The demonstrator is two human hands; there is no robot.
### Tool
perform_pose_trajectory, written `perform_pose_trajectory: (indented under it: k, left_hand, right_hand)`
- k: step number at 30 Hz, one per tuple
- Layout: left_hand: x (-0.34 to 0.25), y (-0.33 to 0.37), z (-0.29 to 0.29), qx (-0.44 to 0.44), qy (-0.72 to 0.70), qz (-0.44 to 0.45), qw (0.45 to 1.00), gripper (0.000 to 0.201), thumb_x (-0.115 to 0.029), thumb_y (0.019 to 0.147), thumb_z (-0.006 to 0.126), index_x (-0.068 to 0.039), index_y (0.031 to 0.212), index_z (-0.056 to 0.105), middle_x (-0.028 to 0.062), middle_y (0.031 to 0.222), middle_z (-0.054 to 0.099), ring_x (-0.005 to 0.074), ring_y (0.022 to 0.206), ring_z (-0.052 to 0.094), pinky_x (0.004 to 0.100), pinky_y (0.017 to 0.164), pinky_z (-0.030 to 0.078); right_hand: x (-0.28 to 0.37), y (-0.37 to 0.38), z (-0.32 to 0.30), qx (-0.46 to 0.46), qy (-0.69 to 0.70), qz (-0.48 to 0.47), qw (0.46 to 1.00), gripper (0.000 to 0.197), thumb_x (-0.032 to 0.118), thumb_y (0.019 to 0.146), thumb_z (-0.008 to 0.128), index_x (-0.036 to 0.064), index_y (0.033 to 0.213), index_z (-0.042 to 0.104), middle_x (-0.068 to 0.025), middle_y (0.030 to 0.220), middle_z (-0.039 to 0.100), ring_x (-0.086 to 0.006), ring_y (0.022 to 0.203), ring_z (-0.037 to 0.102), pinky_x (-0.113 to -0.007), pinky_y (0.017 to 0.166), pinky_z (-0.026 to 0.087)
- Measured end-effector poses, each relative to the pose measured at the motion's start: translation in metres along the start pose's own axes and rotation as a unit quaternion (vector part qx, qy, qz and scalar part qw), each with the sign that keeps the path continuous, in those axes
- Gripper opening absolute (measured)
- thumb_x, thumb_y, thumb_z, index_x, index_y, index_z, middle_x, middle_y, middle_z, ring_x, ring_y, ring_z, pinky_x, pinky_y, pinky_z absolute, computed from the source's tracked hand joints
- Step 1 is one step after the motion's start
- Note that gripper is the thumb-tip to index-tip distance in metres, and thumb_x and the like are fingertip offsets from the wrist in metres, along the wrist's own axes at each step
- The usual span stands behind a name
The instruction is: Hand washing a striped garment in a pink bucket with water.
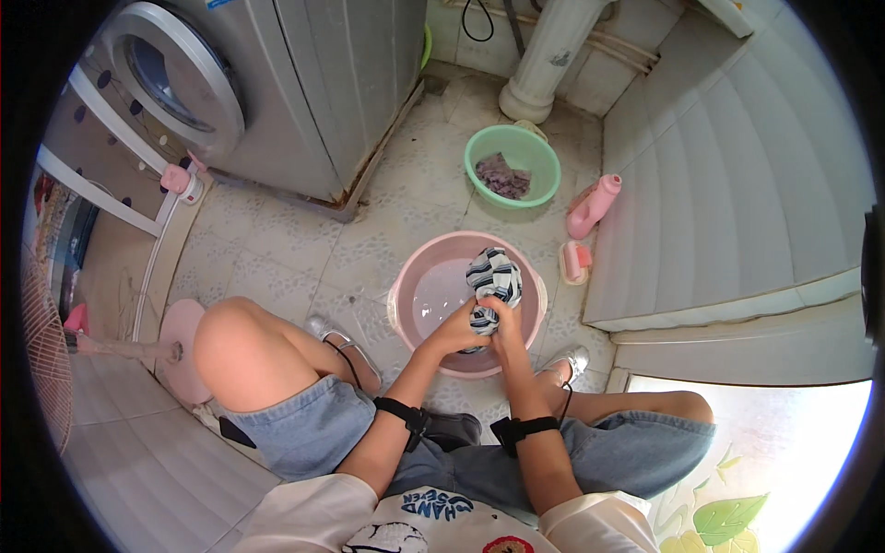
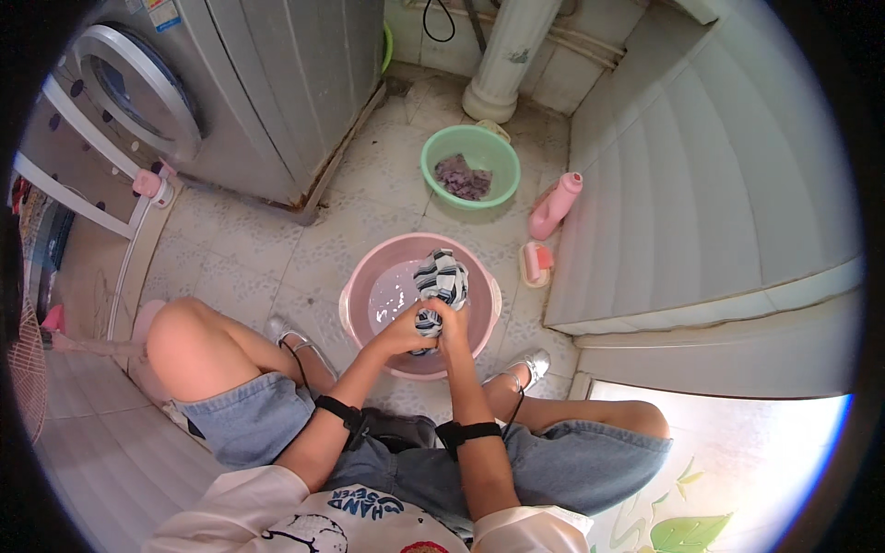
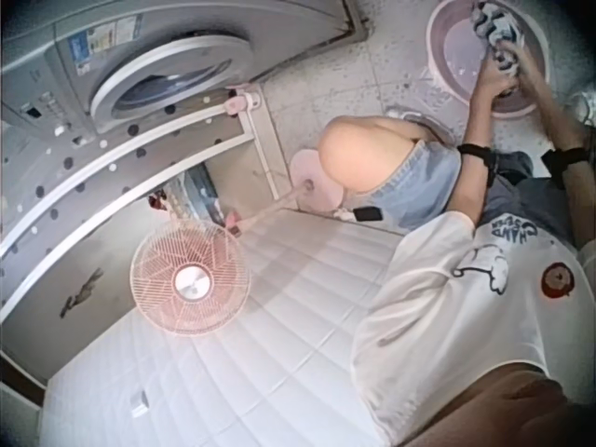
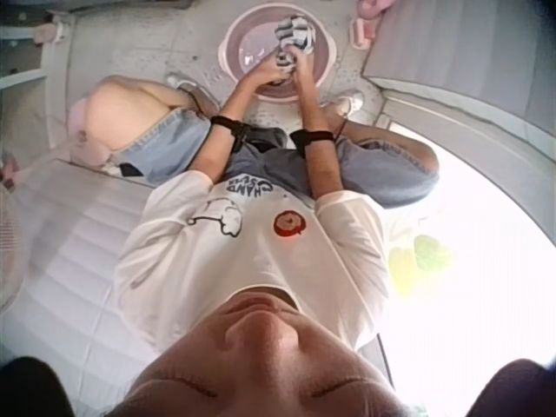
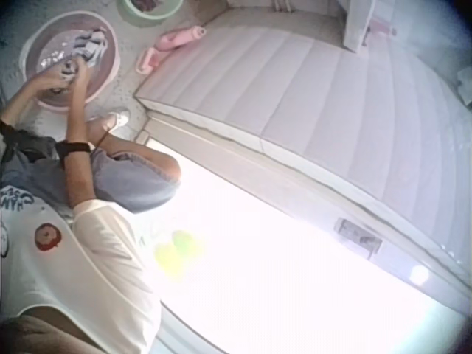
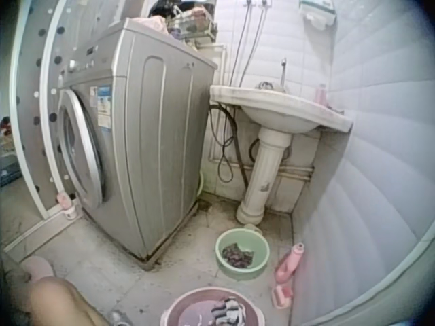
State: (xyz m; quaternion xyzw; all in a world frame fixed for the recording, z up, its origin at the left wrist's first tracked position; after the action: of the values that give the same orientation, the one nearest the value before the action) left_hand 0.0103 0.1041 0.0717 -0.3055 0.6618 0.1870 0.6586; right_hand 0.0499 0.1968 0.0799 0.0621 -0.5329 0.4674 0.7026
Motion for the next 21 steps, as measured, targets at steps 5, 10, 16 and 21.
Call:
perform_pose_trajectory:
  k: [5,10,16,21]
  left_hand:
    - [-0.005,-0.001,-0.001,0.016,0.003,-0.088,0.996,0.062,-0.017,0.057,0.075,-0.002,0.111,0.050,0.0141,0.103,0.058,0.0229,0.095,0.056,0.0307,0.081,0.044]
    - [-0.026,-0.005,-0.005,-0.049,0.033,-0.026,0.998,0.051,-0.017,0.058,0.075,0.001,0.102,0.055,0.0130,0.093,0.061,0.0220,0.088,0.059,0.0327,0.077,0.045]
    - [-0.010,0.005,-0.008,-0.044,0.000,-0.007,0.999,0.043,-0.013,0.055,0.072,0.001,0.093,0.058,0.0115,0.088,0.062,0.0210,0.082,0.059,0.0317,0.072,0.046]
    - [0.007,0.003,-0.025,-0.114,-0.025,-0.052,0.992,0.038,-0.011,0.057,0.071,-0.001,0.092,0.060,0.0089,0.085,0.063,0.0181,0.080,0.060,0.0299,0.071,0.047]
  right_hand:
    - [0.008,0.001,0.006,0.054,-0.189,0.020,0.980,0.030,0.008,0.062,0.067,-0.0008,0.089,0.059,-0.0072,0.082,0.061,-0.0163,0.074,0.059,-0.028,0.064,0.047]
    - [0.027,0.007,0.016,0.156,-0.331,-0.095,0.926,0.040,0.027,0.070,0.070,-0.0009,0.097,0.058,-0.0088,0.087,0.061,-0.0159,0.080,0.058,-0.029,0.072,0.046]
    - [0.011,0.004,0.013,0.188,-0.306,-0.060,0.931,0.051,0.031,0.071,0.069,-0.0014,0.106,0.052,-0.0102,0.097,0.058,-0.0180,0.090,0.054,-0.031,0.080,0.042]
    - [0.011,-0.006,0.013,0.249,-0.267,0.055,0.929,0.060,0.028,0.074,0.064,-0.0019,0.121,0.040,-0.0110,0.115,0.049,-0.0186,0.107,0.045,-0.031,0.092,0.034]
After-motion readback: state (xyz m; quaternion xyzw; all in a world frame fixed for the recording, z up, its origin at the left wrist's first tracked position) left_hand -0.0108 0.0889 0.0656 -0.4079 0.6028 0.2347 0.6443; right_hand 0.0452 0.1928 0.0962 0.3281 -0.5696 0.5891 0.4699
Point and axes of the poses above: each hand's wrist, its own y-axis towards the middle knuckle, its own z-axis out of the palm, x = y × z, the point moved 5 cm from there along y, towards the middle knuckle
